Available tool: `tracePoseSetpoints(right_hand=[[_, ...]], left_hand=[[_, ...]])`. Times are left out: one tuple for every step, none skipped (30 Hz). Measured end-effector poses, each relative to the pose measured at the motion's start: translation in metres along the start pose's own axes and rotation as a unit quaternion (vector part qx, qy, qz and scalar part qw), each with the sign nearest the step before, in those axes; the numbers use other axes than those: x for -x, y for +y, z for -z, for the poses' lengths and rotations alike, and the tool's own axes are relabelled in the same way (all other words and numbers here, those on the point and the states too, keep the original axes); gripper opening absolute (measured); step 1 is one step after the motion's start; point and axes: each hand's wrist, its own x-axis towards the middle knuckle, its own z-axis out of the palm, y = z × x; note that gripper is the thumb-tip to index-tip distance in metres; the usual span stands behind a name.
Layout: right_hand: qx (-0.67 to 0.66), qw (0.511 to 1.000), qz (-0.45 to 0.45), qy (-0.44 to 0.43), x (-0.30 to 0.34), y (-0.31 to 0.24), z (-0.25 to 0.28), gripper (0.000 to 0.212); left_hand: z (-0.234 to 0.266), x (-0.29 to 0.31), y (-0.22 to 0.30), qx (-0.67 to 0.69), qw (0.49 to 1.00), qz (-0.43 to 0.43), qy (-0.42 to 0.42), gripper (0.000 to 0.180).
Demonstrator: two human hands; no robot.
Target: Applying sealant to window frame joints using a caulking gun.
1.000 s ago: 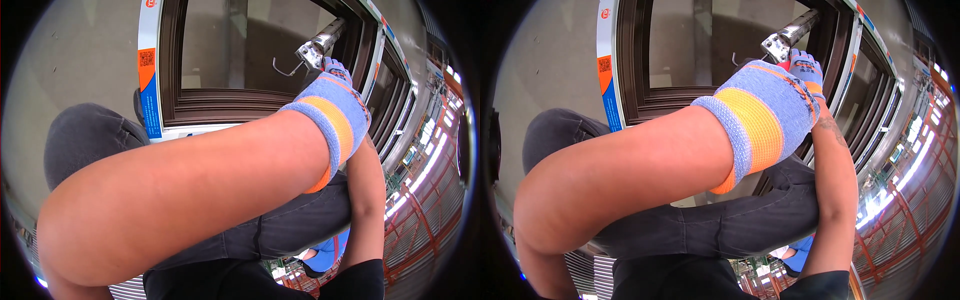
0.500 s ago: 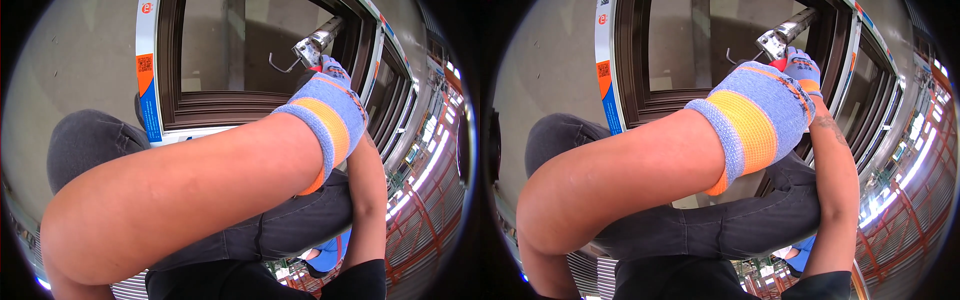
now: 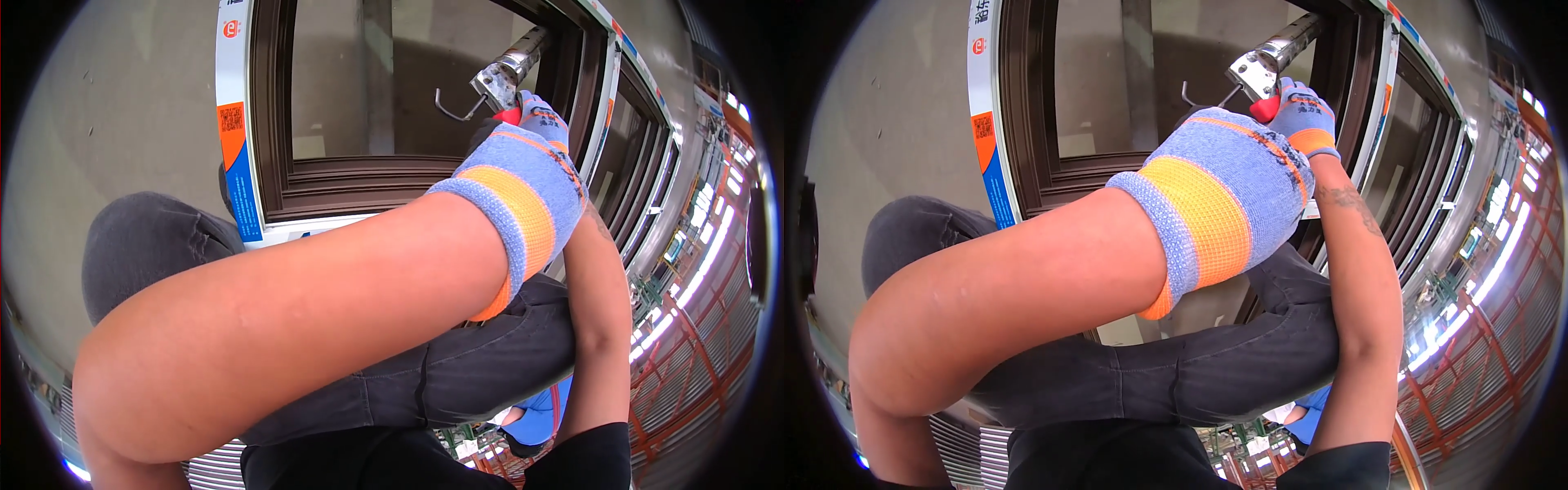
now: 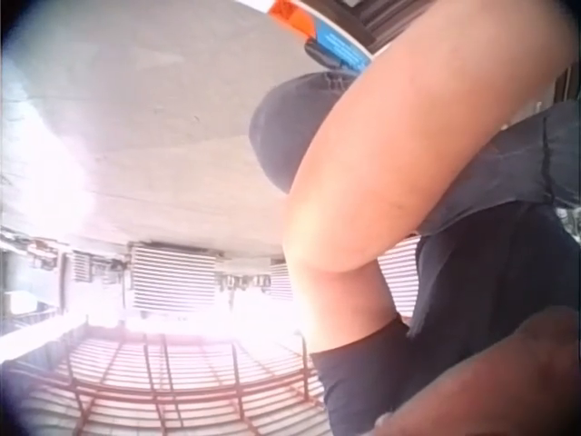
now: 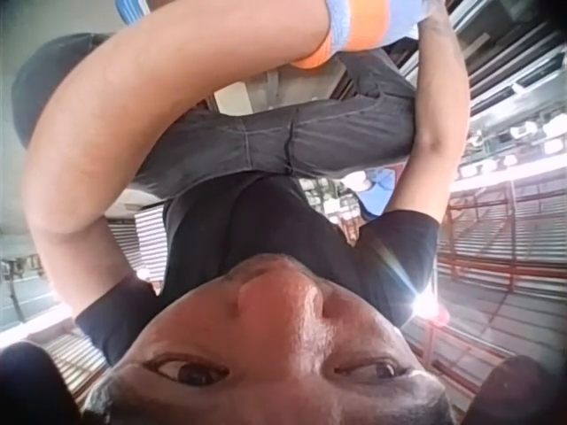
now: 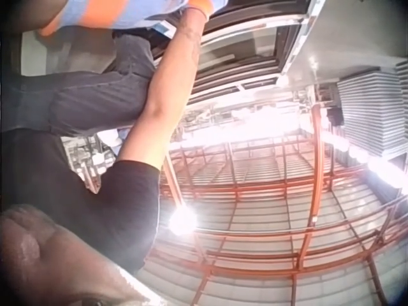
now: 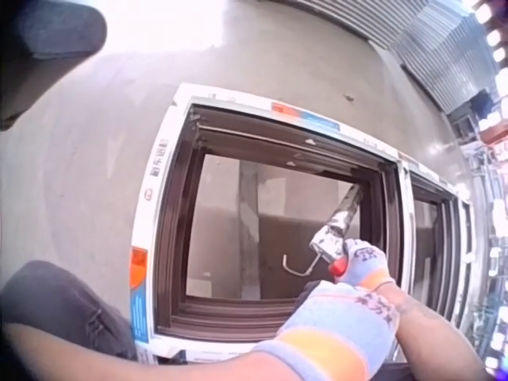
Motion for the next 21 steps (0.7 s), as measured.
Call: tracePoseSetpoints(right_hand=[[0.0,1.0,-0.001,0.0,0.0,0.001,-0.001,0.065],[-0.016,1.0,0.002,0.005,0.0,0.002,-0.002,0.064],[-0.033,0.999,0.006,0.01,0.0,0.002,-0.002,0.062],[-0.033,0.999,0.005,0.01,0.001,0.003,-0.001,0.062],[-0.032,0.999,-0.003,0.005,0.002,0.002,0.0,0.061],[-0.032,0.999,-0.011,0.001,0.003,0.001,0.003,0.059],[-0.047,0.999,-0.014,-0.024,0.005,-0.003,0.009,0.055],[-0.048,0.999,-0.015,-0.022,0.006,-0.004,0.009,0.055],[-0.047,0.999,-0.015,-0.006,0.008,-0.004,0.009,0.054],[-0.046,0.999,-0.016,0.01,0.009,-0.003,0.008,0.053],[-0.046,0.999,-0.017,0.012,0.009,-0.002,0.007,0.053],[-0.058,0.998,-0.013,0.013,0.009,0.0,0.006,0.052],[-0.07,0.997,-0.008,0.014,0.008,0.001,0.006,0.051],[-0.071,0.997,-0.008,0.016,0.008,0.001,0.007,0.051],[-0.062,0.998,-0.003,0.02,0.007,-0.001,0.008,0.05],[-0.053,0.998,0.003,0.024,0.007,-0.003,0.01,0.05],[-0.054,0.998,0.005,0.028,0.007,-0.006,0.01,0.05],[-0.061,0.997,0.01,0.036,0.008,-0.001,0.003,0.049],[-0.067,0.997,0.015,0.045,0.009,0.004,-0.002,0.049],[-0.066,0.997,0.008,0.041,0.009,0.01,-0.006,0.049],[-0.061,0.998,0.006,0.033,0.009,0.007,-0.001,0.049]], left_hand=[[0.0,-0.001,0.0,0.005,1.0,0.006,-0.007,0.016],[0.001,-0.002,0.0,0.004,1.0,0.005,-0.007,0.016],[0.002,-0.003,0.0,0.008,1.0,0.003,-0.025,0.017],[0.003,-0.004,0.0,0.01,0.999,0.001,-0.044,0.017],[0.004,-0.004,0.0,0.009,0.999,0.0,-0.043,0.017],[0.003,-0.005,0.0,0.007,0.999,0.004,-0.043,0.017],[0.002,-0.006,0.001,0.005,0.999,0.009,-0.043,0.018],[0.002,-0.007,0.001,0.003,0.999,0.009,-0.042,0.018],[0.002,-0.008,0.001,0.009,0.999,0.008,-0.047,0.02],[0.001,-0.009,0.001,0.016,0.999,0.007,-0.051,0.021],[0.001,-0.009,0.001,0.014,0.999,0.006,-0.05,0.021],[0.0,-0.009,0.002,0.009,0.999,0.011,-0.039,0.022],[-0.002,-0.009,0.002,0.004,0.999,0.017,-0.027,0.023],[-0.008,-0.01,0.001,0.002,1.0,0.017,-0.026,0.023],[-0.013,-0.008,-0.003,0.008,1.0,0.006,-0.004,0.024],[-0.017,-0.007,-0.005,0.014,1.0,-0.005,0.019,0.024],[-0.019,-0.004,-0.006,0.011,1.0,-0.003,0.021,0.024],[-0.02,-0.007,-0.006,0.007,1.0,-0.012,0.017,0.025],[-0.022,-0.011,-0.006,0.002,1.0,-0.02,0.014,0.026],[-0.026,-0.016,-0.005,0.005,1.0,-0.026,0.01,0.026],[-0.022,-0.014,-0.004,0.004,1.0,-0.019,-0.005,0.027]])
